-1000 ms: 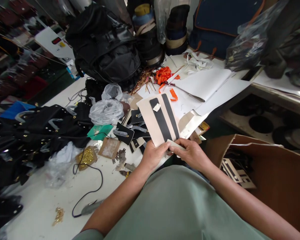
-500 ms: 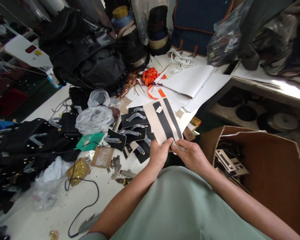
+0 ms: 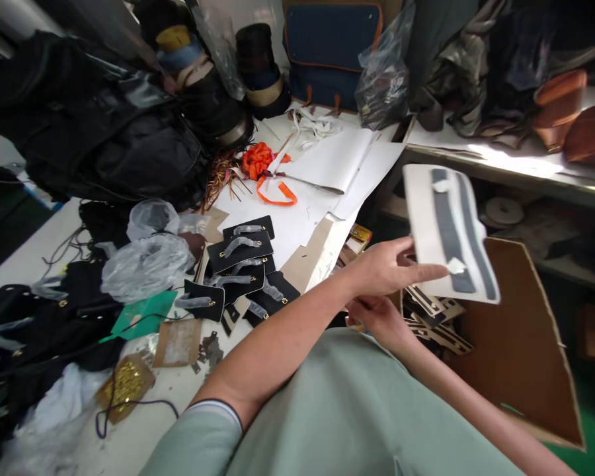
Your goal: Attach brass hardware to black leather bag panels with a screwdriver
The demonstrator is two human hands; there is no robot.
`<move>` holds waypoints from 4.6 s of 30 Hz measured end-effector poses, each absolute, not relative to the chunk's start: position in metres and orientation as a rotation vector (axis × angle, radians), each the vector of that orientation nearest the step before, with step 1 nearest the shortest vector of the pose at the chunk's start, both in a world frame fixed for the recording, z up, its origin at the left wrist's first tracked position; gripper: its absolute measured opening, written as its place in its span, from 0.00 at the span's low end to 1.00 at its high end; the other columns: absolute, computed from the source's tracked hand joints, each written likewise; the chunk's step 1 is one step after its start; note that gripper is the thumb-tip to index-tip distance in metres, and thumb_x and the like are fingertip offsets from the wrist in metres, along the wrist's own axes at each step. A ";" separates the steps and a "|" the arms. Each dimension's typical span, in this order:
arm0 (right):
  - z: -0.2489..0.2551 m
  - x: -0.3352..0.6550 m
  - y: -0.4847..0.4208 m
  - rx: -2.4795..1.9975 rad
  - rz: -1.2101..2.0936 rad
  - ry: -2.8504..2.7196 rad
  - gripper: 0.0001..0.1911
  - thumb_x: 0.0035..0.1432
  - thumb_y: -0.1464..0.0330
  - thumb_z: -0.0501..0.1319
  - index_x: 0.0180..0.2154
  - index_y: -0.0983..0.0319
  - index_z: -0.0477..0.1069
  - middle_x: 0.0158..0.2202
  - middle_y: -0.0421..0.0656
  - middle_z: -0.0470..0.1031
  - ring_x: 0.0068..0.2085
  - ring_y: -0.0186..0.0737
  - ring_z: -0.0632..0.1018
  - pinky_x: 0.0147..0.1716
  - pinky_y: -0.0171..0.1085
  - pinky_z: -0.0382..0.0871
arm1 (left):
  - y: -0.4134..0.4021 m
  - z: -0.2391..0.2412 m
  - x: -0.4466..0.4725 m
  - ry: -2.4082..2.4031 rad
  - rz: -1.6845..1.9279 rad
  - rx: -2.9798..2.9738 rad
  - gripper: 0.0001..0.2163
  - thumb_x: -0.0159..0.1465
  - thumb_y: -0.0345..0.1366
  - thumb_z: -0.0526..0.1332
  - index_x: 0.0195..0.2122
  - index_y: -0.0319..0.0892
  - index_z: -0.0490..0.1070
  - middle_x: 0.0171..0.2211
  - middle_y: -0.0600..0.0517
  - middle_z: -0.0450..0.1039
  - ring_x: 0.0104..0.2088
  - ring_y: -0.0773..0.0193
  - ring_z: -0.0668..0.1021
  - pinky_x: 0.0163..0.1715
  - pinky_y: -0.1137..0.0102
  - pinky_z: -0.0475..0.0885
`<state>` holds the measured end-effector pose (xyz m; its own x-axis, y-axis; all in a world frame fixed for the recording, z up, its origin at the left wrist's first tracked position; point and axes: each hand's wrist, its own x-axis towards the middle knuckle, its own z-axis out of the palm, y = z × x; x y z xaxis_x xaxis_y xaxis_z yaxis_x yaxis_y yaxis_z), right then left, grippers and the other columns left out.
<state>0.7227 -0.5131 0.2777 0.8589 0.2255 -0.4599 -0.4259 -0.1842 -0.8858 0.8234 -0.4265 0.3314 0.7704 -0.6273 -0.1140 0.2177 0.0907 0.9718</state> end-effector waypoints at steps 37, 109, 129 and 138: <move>0.287 0.756 -0.402 -1.877 0.806 -0.027 0.22 0.54 0.47 0.69 0.38 0.58 0.83 0.34 0.44 0.82 0.34 0.45 0.78 0.33 0.38 0.72 | -0.027 0.122 0.690 0.670 0.019 2.801 0.26 0.60 0.30 0.64 0.61 0.39 0.70 0.68 0.39 0.63 0.67 0.42 0.63 0.65 0.48 0.61; 0.318 0.805 -0.390 -1.642 0.510 -0.382 0.23 0.64 0.47 0.62 0.29 0.60 0.74 0.33 0.41 0.74 0.37 0.41 0.74 0.41 0.39 0.66 | -0.224 0.327 0.732 0.320 0.132 1.749 0.15 0.66 0.46 0.66 0.49 0.44 0.81 0.51 0.48 0.82 0.52 0.54 0.82 0.56 0.62 0.76; 0.302 0.792 -0.386 -1.764 0.274 -0.378 0.15 0.67 0.56 0.62 0.34 0.57 0.80 0.34 0.43 0.69 0.39 0.43 0.73 0.41 0.40 0.68 | -0.234 0.325 0.753 0.456 0.237 2.184 0.14 0.62 0.48 0.67 0.29 0.41 0.81 0.29 0.48 0.83 0.30 0.58 0.82 0.32 0.68 0.74; 0.290 0.777 -0.402 -1.768 0.167 -0.328 0.12 0.66 0.60 0.63 0.33 0.59 0.79 0.55 0.49 0.73 0.48 0.45 0.78 0.43 0.42 0.70 | -0.180 0.296 0.792 0.813 0.490 2.125 0.14 0.56 0.48 0.68 0.28 0.39 0.79 0.29 0.42 0.82 0.34 0.47 0.83 0.36 0.61 0.75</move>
<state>0.7770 -0.4016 0.2896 0.9488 0.3090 0.0653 0.1297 -0.1925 -0.9727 0.7923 -0.1798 0.2963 0.7194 0.6910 0.0703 0.3846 -0.4806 0.7881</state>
